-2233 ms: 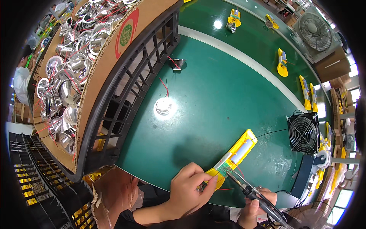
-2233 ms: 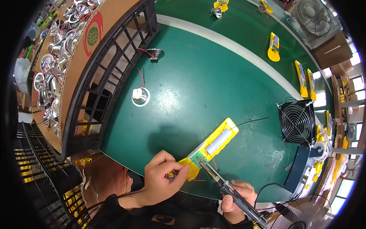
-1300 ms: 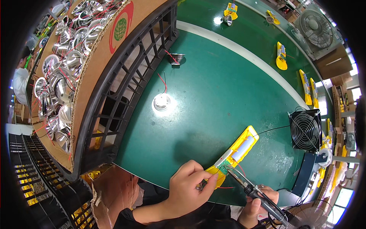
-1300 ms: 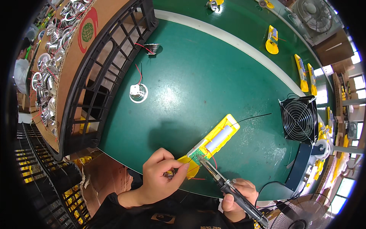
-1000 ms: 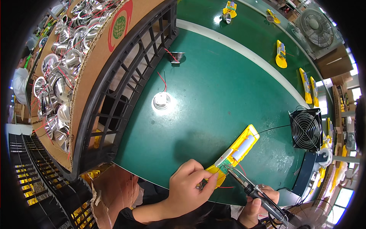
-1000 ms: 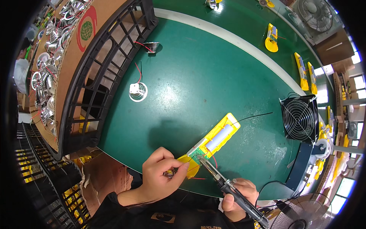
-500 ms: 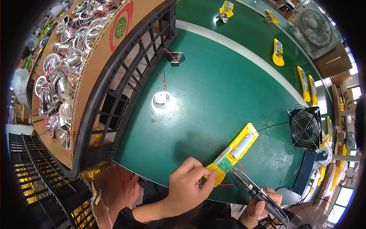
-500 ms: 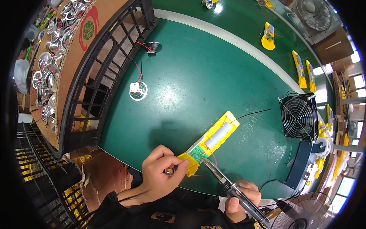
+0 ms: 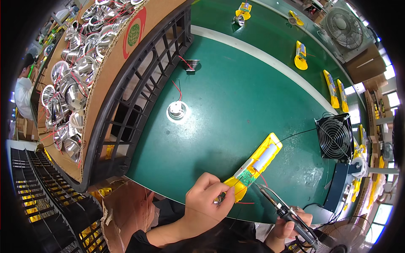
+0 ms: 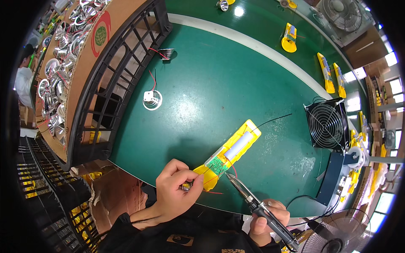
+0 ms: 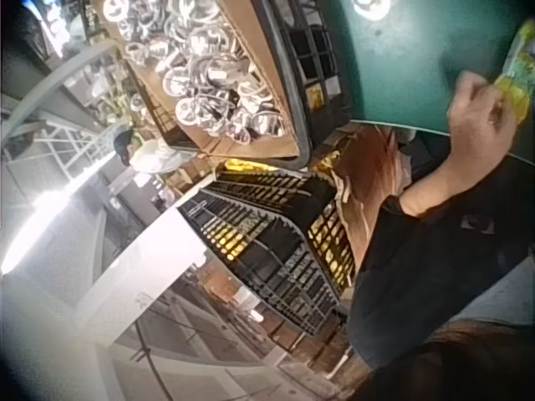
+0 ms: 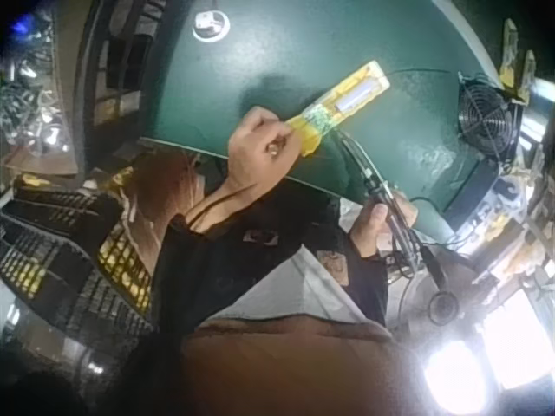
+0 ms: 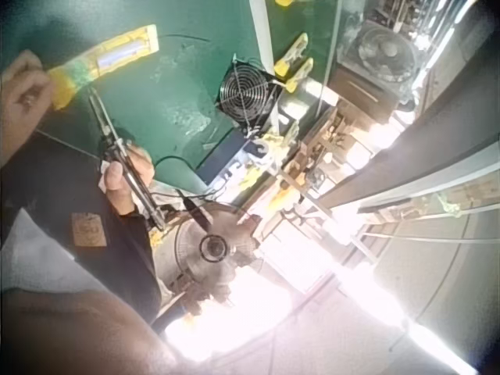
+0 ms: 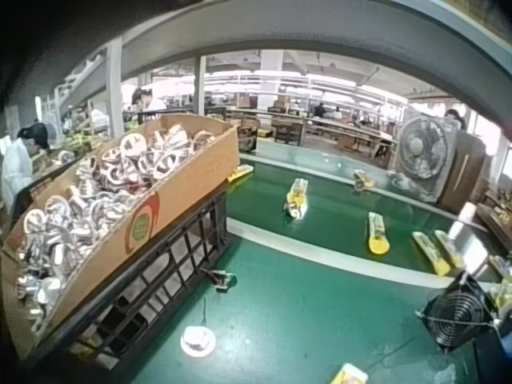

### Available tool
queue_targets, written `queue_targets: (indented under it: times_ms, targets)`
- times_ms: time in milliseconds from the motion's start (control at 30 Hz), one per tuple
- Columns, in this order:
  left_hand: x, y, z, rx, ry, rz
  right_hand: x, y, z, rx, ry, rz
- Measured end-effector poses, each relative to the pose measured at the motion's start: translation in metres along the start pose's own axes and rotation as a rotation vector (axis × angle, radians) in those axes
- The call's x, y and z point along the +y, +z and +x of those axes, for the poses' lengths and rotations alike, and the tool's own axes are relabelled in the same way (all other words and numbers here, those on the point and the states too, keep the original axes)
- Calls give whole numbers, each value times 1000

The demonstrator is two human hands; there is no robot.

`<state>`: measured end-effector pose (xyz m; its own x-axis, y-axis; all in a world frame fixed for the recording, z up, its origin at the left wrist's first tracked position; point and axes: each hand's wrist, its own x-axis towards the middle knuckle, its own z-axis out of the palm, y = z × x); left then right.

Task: The person assembles flashlights by soldering wires to circuit boards inside the flashlight casings using a soldering iron and placing the assembled flashlights onto a conveyor belt.

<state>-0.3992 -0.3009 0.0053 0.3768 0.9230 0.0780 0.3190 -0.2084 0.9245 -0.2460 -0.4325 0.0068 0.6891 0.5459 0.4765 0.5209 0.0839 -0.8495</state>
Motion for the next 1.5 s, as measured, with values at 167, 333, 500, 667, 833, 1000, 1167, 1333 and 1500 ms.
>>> queue_targets:
  times_ms: [167, 333, 500, 667, 833, 1000, 1167, 1333, 1500]
  targets:
    - [10, -7, -3, 20, 103, 86, 2, -11, -1, 58, -2, -26]
    - [8, -5, -5, -86, 290, 227, 2, -19, -2, 80, 27, 26]
    - [2, -5, -5, -91, 317, 200, 6, -23, -5, 96, 21, -32]
    - [2, -2, -3, 6, 236, 119, 11, -25, -6, 81, -28, -106]
    - [0, 1, 1, 29, 228, 139, 2, -17, -9, 75, -108, -37]
    - [-1, 3, 3, 54, 211, 167, -5, -9, -2, -91, -203, 49]
    - [-2, 3, 4, 54, 211, 184, 1, -6, -1, -145, -261, -11]
    - [-4, 4, 4, 60, 204, 182, 4, -10, 6, -341, -269, 10]
    - [-6, 4, 1, 21, 180, 198, 0, -7, 10, -398, -214, -40]
